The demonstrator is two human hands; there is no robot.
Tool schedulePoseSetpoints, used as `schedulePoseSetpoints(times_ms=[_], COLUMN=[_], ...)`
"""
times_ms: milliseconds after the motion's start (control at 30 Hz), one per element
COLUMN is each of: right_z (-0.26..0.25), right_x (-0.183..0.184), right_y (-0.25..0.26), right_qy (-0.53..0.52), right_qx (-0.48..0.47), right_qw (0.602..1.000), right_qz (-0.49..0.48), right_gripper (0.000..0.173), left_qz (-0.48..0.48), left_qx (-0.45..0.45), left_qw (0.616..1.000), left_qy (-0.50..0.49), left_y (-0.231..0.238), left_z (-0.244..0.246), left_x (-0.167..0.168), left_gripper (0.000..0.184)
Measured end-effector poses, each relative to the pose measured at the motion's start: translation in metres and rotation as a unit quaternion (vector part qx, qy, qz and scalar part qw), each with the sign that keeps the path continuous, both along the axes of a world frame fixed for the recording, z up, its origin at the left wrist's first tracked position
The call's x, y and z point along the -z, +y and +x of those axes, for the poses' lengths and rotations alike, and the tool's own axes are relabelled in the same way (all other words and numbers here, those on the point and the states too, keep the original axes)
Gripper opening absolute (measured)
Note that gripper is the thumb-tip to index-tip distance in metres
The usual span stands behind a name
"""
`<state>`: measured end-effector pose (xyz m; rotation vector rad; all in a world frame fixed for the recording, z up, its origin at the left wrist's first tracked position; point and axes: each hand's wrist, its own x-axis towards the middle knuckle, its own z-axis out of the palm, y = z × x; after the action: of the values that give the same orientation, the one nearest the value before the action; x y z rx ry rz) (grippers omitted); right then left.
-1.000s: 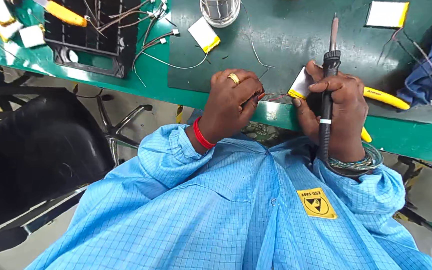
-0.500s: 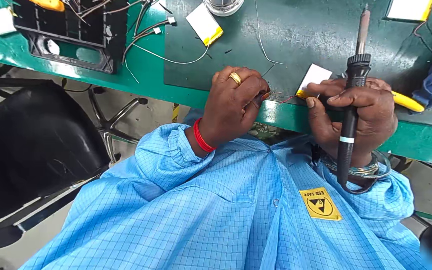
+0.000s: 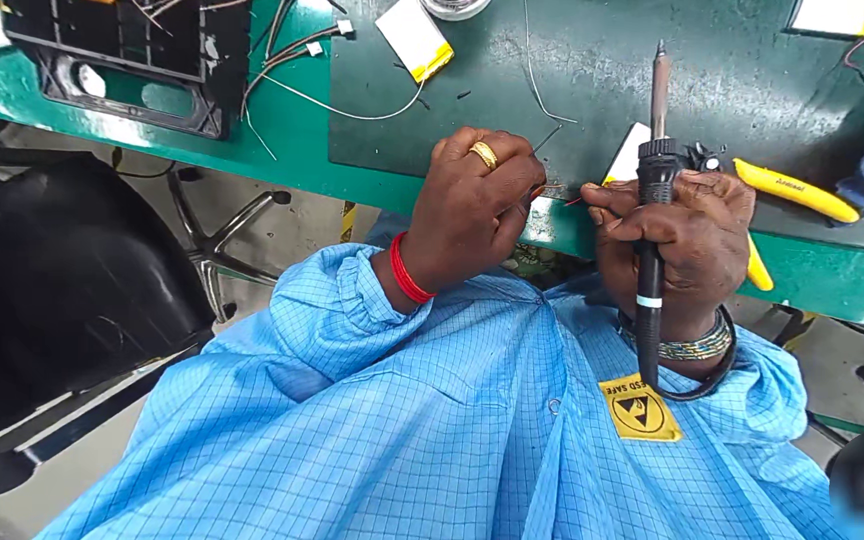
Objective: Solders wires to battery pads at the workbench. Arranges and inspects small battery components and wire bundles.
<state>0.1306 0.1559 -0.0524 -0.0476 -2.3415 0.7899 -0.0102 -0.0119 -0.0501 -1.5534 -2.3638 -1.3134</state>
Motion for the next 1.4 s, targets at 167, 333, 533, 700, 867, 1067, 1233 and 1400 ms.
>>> schedulePoseSetpoints(times_ms=[167,333,533,700,867,1067,1233,1400], right_z=[-0.002,-0.003,-0.001,-0.008,-0.004,0.002,0.001,-0.005], right_x=[-0.003,-0.014,-0.015,-0.013,0.000,0.010,0.007,0.002], right_y=[-0.002,-0.007,-0.025,-0.028,-0.025,-0.019,-0.020,-0.025], right_qy=[-0.033,-0.082,-0.120,-0.108,-0.053,0.009,0.004,-0.041], right_qx=[0.010,0.016,0.023,0.055,0.074,0.054,0.048,0.073], right_qw=[0.997,0.983,0.957,0.965,0.993,0.997,0.998,0.996], right_qz=[0.062,0.161,0.262,0.234,0.080,-0.049,-0.028,0.038], right_gripper=[0.009,0.010,0.006,0.012,0.014,0.009,0.009,0.012], left_qz=[0.010,0.014,0.010,0.011,0.016,0.020,0.020,0.005], left_qx=[0.002,-0.009,-0.013,-0.014,-0.010,-0.006,-0.015,-0.022], left_qw=[1.000,1.000,1.000,1.000,1.000,1.000,1.000,1.000], left_qy=[-0.001,-0.003,0.003,-0.001,0.006,0.001,-0.005,-0.010], left_y=[0.000,-0.003,-0.013,-0.011,-0.012,-0.012,-0.011,-0.008], left_z=[-0.001,0.001,0.003,0.002,0.001,0.000,0.001,0.002], left_x=[0.000,0.000,-0.001,-0.001,-0.001,0.000,0.001,0.001], left_gripper=[0.015,0.015,0.014,0.014,0.014,0.014,0.012,0.013])
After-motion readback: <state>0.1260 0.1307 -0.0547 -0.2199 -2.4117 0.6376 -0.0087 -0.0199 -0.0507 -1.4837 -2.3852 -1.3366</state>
